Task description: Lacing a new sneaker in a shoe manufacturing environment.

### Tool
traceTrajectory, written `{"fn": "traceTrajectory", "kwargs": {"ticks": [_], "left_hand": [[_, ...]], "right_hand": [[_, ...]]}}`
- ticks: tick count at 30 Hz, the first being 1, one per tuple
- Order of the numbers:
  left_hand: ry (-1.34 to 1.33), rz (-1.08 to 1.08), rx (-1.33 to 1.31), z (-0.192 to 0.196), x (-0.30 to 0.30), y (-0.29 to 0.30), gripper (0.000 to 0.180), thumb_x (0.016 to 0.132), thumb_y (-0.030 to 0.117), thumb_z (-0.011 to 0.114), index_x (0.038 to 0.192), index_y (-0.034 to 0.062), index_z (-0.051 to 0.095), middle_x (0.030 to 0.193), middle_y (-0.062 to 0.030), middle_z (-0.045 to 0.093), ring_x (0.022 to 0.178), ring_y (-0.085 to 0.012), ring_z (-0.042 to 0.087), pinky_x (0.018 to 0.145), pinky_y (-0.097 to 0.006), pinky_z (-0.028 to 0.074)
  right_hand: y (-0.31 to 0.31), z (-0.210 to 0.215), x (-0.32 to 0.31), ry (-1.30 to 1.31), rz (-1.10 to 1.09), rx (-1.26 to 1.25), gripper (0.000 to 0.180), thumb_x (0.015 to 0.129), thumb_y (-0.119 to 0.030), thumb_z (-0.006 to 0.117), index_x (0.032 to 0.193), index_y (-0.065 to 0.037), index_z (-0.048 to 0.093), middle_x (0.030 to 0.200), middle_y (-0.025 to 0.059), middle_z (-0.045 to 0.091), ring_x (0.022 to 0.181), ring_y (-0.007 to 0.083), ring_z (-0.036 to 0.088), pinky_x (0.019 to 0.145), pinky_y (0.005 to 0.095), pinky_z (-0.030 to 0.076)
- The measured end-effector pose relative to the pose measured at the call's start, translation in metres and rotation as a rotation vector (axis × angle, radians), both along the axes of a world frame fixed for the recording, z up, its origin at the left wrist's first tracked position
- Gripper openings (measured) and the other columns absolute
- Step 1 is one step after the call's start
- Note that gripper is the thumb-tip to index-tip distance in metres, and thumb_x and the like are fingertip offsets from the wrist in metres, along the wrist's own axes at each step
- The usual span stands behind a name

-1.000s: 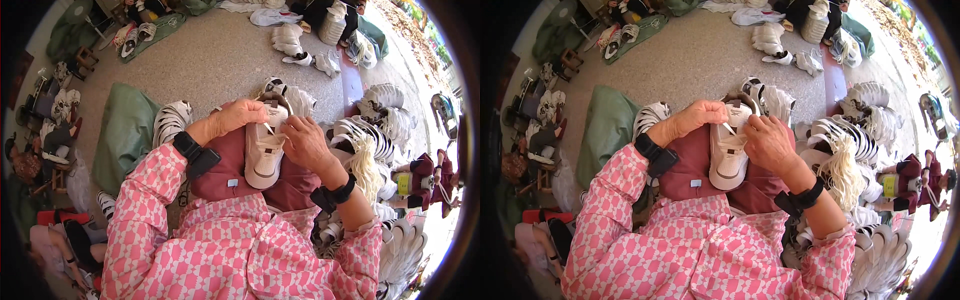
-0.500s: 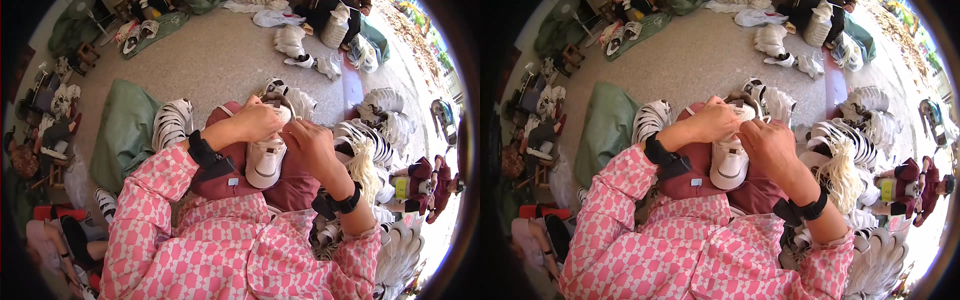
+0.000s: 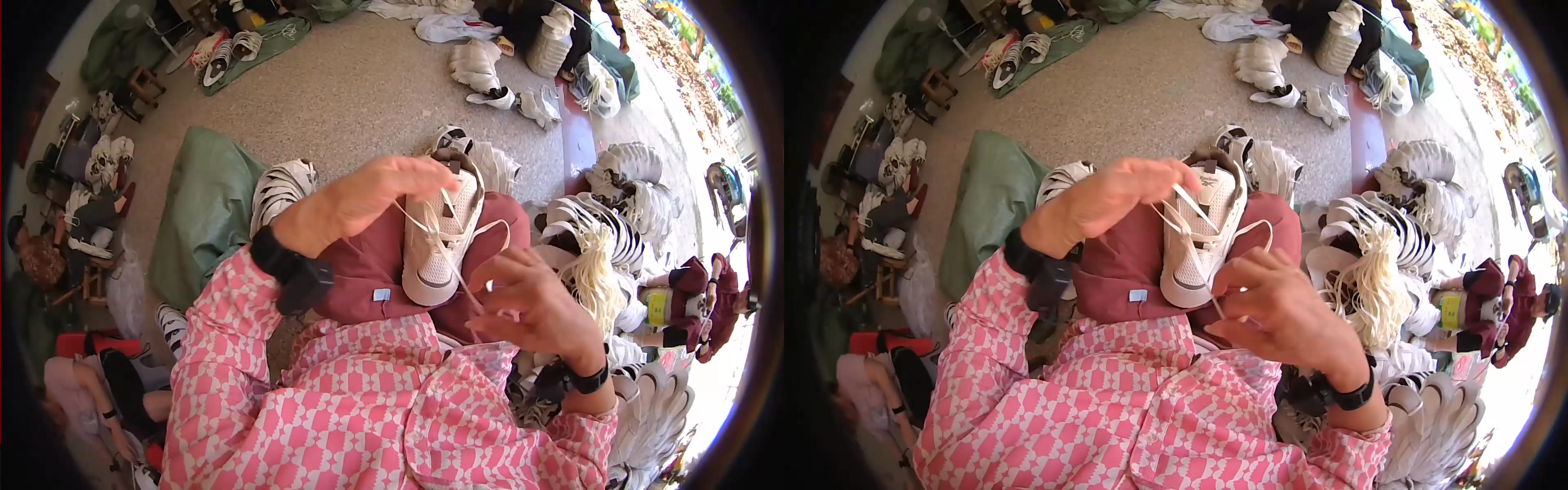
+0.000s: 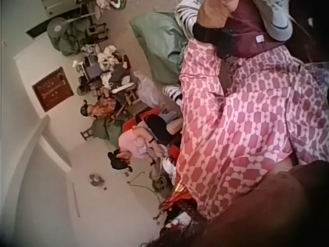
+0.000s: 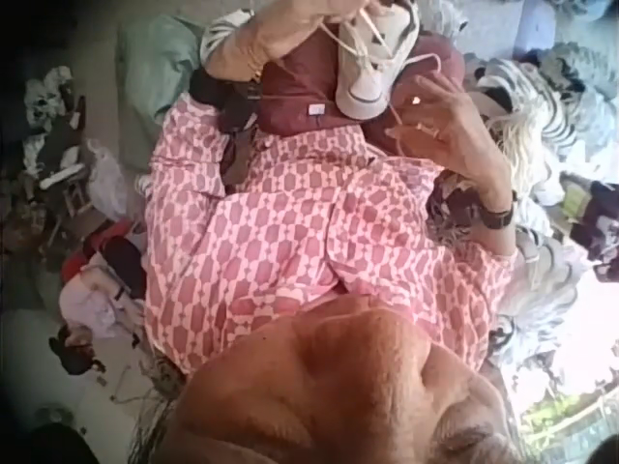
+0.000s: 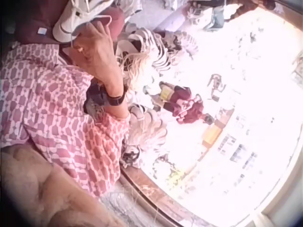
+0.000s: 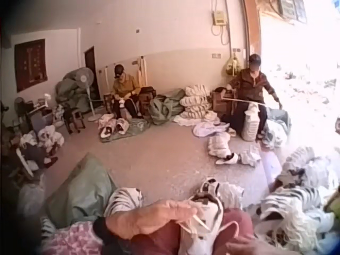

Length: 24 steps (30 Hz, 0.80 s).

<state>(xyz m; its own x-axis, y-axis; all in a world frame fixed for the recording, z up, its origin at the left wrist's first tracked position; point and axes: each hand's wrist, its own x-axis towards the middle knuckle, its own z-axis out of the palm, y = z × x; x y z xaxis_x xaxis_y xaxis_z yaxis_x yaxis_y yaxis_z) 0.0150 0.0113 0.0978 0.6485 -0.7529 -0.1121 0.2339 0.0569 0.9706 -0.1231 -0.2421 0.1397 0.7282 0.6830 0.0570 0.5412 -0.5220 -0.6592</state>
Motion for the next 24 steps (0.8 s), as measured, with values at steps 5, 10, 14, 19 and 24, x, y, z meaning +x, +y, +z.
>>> {"fn": "traceTrajectory", "kwargs": {"ticks": [5,10,14,19,24], "left_hand": [[0.284,0.161,-0.696,0.02,0.023,0.094,0.032,0.102,0.032,0.048,0.083,0.0103,0.059,0.13,-0.0118,0.06,0.124,-0.0248,0.052,0.108,-0.043,0.037],[0.391,0.744,-0.663,-0.015,0.039,0.181,0.026,0.103,0.029,0.048,0.085,0.0131,0.06,0.131,-0.0073,0.06,0.124,-0.0239,0.051,0.107,-0.043,0.037],[0.499,1.31,-0.474,-0.064,0.037,0.227,0.019,0.101,0.033,0.052,0.102,0.016,0.06,0.133,-0.0037,0.057,0.124,-0.0195,0.049,0.103,-0.038,0.037],[0.482,1.511,-0.408,-0.104,0.021,0.264,0.032,0.099,0.039,0.052,0.121,0.0158,0.058,0.137,-0.0041,0.053,0.126,-0.0188,0.047,0.102,-0.036,0.036],[0.163,1.035,0.063,-0.089,0.016,0.226,0.047,0.097,0.039,0.057,0.135,0.0131,0.054,0.133,-0.006,0.053,0.123,-0.0169,0.048,0.099,-0.033,0.038]], "right_hand": [[-0.063,-0.014,-0.001,0.338,-0.182,1.376,0.045,0.099,-0.037,0.051,0.062,-0.011,0.046,0.105,0.0148,0.062,0.108,0.0303,0.052,0.104,0.0484,0.031],[-0.163,-0.033,0.003,0.514,-0.112,2.156,0.016,0.098,-0.016,0.053,0.087,-0.004,0.057,0.103,0.0068,0.061,0.107,0.0241,0.053,0.114,0.0513,0.024],[-0.26,-0.086,-0.007,0.461,-0.468,2.206,0.02,0.098,-0.013,0.054,0.107,0.004,0.06,0.105,0.0107,0.063,0.1,0.0242,0.056,0.104,0.0482,0.039],[-0.356,-0.151,-0.007,0.319,-1.169,2.196,0.022,0.099,-0.002,0.05,0.117,0.007,0.056,0.102,0.0157,0.064,0.082,0.0222,0.061,0.074,0.0305,0.052],[-0.255,-0.15,0.022,-0.009,-1.151,1.372,0.039,0.098,-0.008,0.057,0.133,0.002,0.043,0.108,0.0131,0.067,0.076,0.0095,0.057,0.063,0.0199,0.047]]}}
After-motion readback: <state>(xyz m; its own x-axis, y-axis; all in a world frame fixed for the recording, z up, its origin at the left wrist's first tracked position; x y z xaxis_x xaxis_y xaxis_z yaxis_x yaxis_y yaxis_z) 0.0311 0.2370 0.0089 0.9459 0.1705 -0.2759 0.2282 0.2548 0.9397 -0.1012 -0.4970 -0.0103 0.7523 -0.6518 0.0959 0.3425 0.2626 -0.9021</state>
